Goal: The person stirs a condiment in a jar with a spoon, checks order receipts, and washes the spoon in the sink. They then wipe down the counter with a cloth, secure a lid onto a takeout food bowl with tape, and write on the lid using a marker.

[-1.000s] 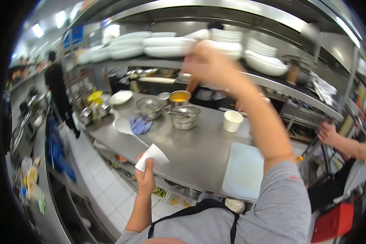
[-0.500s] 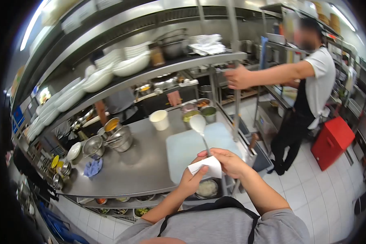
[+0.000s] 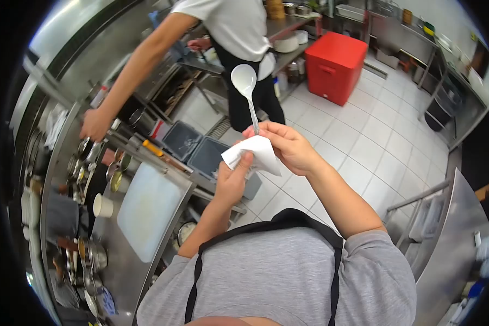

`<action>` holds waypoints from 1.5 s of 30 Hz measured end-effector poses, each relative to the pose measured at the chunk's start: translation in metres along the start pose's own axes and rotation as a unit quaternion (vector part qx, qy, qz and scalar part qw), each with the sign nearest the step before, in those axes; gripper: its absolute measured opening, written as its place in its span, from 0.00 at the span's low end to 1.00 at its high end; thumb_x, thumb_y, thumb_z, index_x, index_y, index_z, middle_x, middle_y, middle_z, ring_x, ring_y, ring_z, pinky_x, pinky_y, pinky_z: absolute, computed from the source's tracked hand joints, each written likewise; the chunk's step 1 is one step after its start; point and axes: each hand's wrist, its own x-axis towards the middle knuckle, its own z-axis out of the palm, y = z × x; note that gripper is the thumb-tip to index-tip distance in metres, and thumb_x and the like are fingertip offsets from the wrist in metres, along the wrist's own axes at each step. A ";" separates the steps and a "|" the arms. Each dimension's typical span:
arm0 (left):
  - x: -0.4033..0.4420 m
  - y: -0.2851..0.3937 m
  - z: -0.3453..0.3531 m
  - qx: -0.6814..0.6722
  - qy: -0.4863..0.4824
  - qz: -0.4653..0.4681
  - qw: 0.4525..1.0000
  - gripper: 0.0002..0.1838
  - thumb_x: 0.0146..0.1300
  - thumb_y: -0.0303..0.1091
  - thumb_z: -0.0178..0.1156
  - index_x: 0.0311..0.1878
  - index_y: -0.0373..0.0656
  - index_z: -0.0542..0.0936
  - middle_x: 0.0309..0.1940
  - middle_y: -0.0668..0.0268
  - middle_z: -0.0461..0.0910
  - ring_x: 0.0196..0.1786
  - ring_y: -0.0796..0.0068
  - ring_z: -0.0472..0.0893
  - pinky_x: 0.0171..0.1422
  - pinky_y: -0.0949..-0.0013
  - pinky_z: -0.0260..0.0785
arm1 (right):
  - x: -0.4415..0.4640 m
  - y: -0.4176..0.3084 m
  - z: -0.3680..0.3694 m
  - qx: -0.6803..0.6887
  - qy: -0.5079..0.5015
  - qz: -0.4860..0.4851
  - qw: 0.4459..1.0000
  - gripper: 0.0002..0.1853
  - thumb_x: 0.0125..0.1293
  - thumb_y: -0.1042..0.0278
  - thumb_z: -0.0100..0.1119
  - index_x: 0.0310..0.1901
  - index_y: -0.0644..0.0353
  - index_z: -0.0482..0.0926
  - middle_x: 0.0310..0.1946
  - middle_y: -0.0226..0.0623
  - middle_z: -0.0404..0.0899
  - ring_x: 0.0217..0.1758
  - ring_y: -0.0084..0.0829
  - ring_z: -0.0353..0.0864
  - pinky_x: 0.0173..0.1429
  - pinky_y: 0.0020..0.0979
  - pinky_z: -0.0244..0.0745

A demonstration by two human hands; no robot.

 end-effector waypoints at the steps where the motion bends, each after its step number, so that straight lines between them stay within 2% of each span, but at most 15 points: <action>1: 0.015 -0.008 0.004 -0.007 -0.008 -0.008 1.000 0.13 0.67 0.38 0.49 0.47 0.38 0.72 0.36 0.72 0.70 0.41 0.85 0.67 0.46 0.80 0.60 | 0.001 -0.004 -0.012 -0.012 0.022 -0.014 1.000 0.13 0.69 0.63 0.44 0.47 0.63 0.72 0.45 0.32 0.74 0.47 0.21 0.73 0.52 0.23 0.68; 6: 0.101 -0.063 -0.001 -0.136 0.082 -0.112 0.981 0.19 0.65 0.39 0.52 0.53 0.33 0.69 0.43 0.64 0.75 0.43 0.77 0.75 0.47 0.72 0.68 | 0.029 -0.021 -0.084 -0.040 0.217 -0.084 0.972 0.11 0.69 0.61 0.43 0.42 0.58 0.71 0.43 0.31 0.74 0.43 0.21 0.74 0.48 0.26 0.70; 8: 0.138 -0.083 -0.015 -0.193 0.103 -0.160 0.963 0.19 0.62 0.30 0.51 0.55 0.33 0.66 0.45 0.60 0.74 0.46 0.70 0.76 0.49 0.68 0.70 | 0.045 -0.031 -0.112 -0.040 0.277 -0.090 0.956 0.08 0.70 0.61 0.41 0.38 0.55 0.69 0.41 0.31 0.74 0.39 0.22 0.75 0.46 0.29 0.72; 11: 0.195 -0.118 -0.044 -0.248 0.039 -0.183 0.951 0.21 0.57 0.21 0.47 0.56 0.33 0.65 0.49 0.56 0.73 0.50 0.65 0.76 0.53 0.61 0.71 | 0.069 -0.040 -0.158 -0.085 0.280 -0.097 0.951 0.09 0.70 0.61 0.40 0.38 0.55 0.69 0.41 0.31 0.74 0.38 0.21 0.76 0.46 0.28 0.72; 20: 0.371 -0.162 -0.058 -0.149 -0.133 -0.140 0.970 0.24 0.56 0.19 0.54 0.58 0.37 0.65 0.46 0.62 0.75 0.48 0.76 0.75 0.53 0.74 0.66 | 0.140 -0.095 -0.256 -0.158 0.320 -0.134 0.924 0.10 0.70 0.60 0.41 0.38 0.54 0.70 0.39 0.30 0.74 0.35 0.20 0.75 0.45 0.28 0.71; 24: 0.433 -0.187 -0.047 -0.111 -0.129 -0.105 0.980 0.34 0.58 0.19 0.52 0.67 0.39 0.51 0.49 0.58 0.74 0.50 0.76 0.75 0.53 0.74 0.69 | 0.153 -0.115 -0.312 -0.150 0.359 -0.149 0.909 0.10 0.70 0.60 0.42 0.38 0.55 0.70 0.40 0.30 0.74 0.35 0.21 0.74 0.46 0.29 0.70; 33: 0.578 -0.268 -0.019 -0.173 -0.103 -0.120 0.972 0.35 0.61 0.16 0.43 0.70 0.48 0.45 0.49 0.56 0.74 0.50 0.73 0.75 0.53 0.71 0.69 | 0.181 -0.173 -0.480 -0.152 0.381 -0.149 0.900 0.09 0.69 0.60 0.43 0.37 0.54 0.69 0.39 0.30 0.73 0.35 0.21 0.73 0.46 0.29 0.68; 35: 0.621 -0.279 -0.006 -0.138 -0.093 -0.088 0.982 0.35 0.60 0.16 0.42 0.70 0.48 0.47 0.48 0.57 0.75 0.50 0.73 0.75 0.54 0.71 0.67 | 0.192 -0.193 -0.527 -0.162 0.389 -0.143 0.896 0.09 0.69 0.60 0.43 0.37 0.55 0.69 0.38 0.30 0.74 0.34 0.21 0.73 0.45 0.29 0.68; 36: 0.645 -0.286 -0.001 -0.124 -0.065 -0.088 0.986 0.29 0.59 0.16 0.44 0.65 0.44 0.59 0.49 0.60 0.75 0.51 0.76 0.74 0.55 0.75 0.65 | 0.200 -0.203 -0.549 -0.159 0.413 -0.136 0.886 0.08 0.69 0.61 0.44 0.38 0.55 0.69 0.37 0.31 0.74 0.33 0.22 0.72 0.44 0.28 0.68; 37: 0.674 -0.287 -0.003 -0.111 -0.056 -0.074 0.989 0.29 0.59 0.16 0.44 0.65 0.44 0.59 0.49 0.60 0.75 0.51 0.76 0.74 0.55 0.75 0.65 | 0.209 -0.214 -0.568 -0.158 0.428 -0.137 0.879 0.08 0.68 0.61 0.45 0.38 0.56 0.69 0.36 0.31 0.74 0.33 0.22 0.72 0.43 0.27 0.68; 39: 0.736 -0.279 -0.013 0.056 0.013 0.093 0.994 0.21 0.59 0.17 0.45 0.57 0.41 0.70 0.50 0.63 0.75 0.50 0.79 0.73 0.55 0.77 0.62 | 0.226 -0.237 -0.607 -0.161 0.435 -0.131 0.876 0.09 0.68 0.61 0.45 0.38 0.57 0.70 0.35 0.31 0.74 0.31 0.22 0.71 0.41 0.26 0.68; 40: 0.769 -0.270 -0.026 0.115 0.096 0.180 0.972 0.16 0.60 0.17 0.45 0.49 0.36 0.74 0.47 0.63 0.76 0.47 0.79 0.75 0.54 0.77 0.63 | 0.236 -0.248 -0.628 -0.166 0.428 -0.126 0.879 0.09 0.68 0.62 0.45 0.38 0.57 0.70 0.34 0.31 0.74 0.31 0.21 0.71 0.39 0.25 0.68; 42: 0.822 -0.225 -0.055 0.147 0.218 0.245 0.933 0.14 0.59 0.17 0.48 0.47 0.37 0.75 0.45 0.65 0.77 0.48 0.78 0.74 0.55 0.76 0.63 | 0.261 -0.265 -0.661 -0.195 0.398 -0.123 0.888 0.09 0.68 0.62 0.45 0.37 0.58 0.70 0.33 0.30 0.74 0.30 0.20 0.70 0.38 0.25 0.67; 44: 0.868 -0.180 -0.109 0.264 0.283 0.376 0.842 0.10 0.60 0.18 0.49 0.43 0.36 0.76 0.43 0.63 0.78 0.47 0.76 0.76 0.54 0.75 0.65 | 0.289 -0.270 -0.688 -0.207 0.386 -0.112 0.892 0.10 0.69 0.61 0.43 0.35 0.56 0.70 0.32 0.29 0.74 0.30 0.18 0.70 0.37 0.24 0.65; 45: 0.885 -0.154 -0.127 0.232 0.309 0.422 0.820 0.11 0.60 0.19 0.50 0.44 0.38 0.77 0.44 0.65 0.77 0.47 0.76 0.76 0.52 0.75 0.66 | 0.303 -0.269 -0.699 -0.203 0.369 -0.114 0.900 0.10 0.69 0.61 0.43 0.35 0.56 0.70 0.32 0.29 0.74 0.30 0.18 0.70 0.37 0.24 0.65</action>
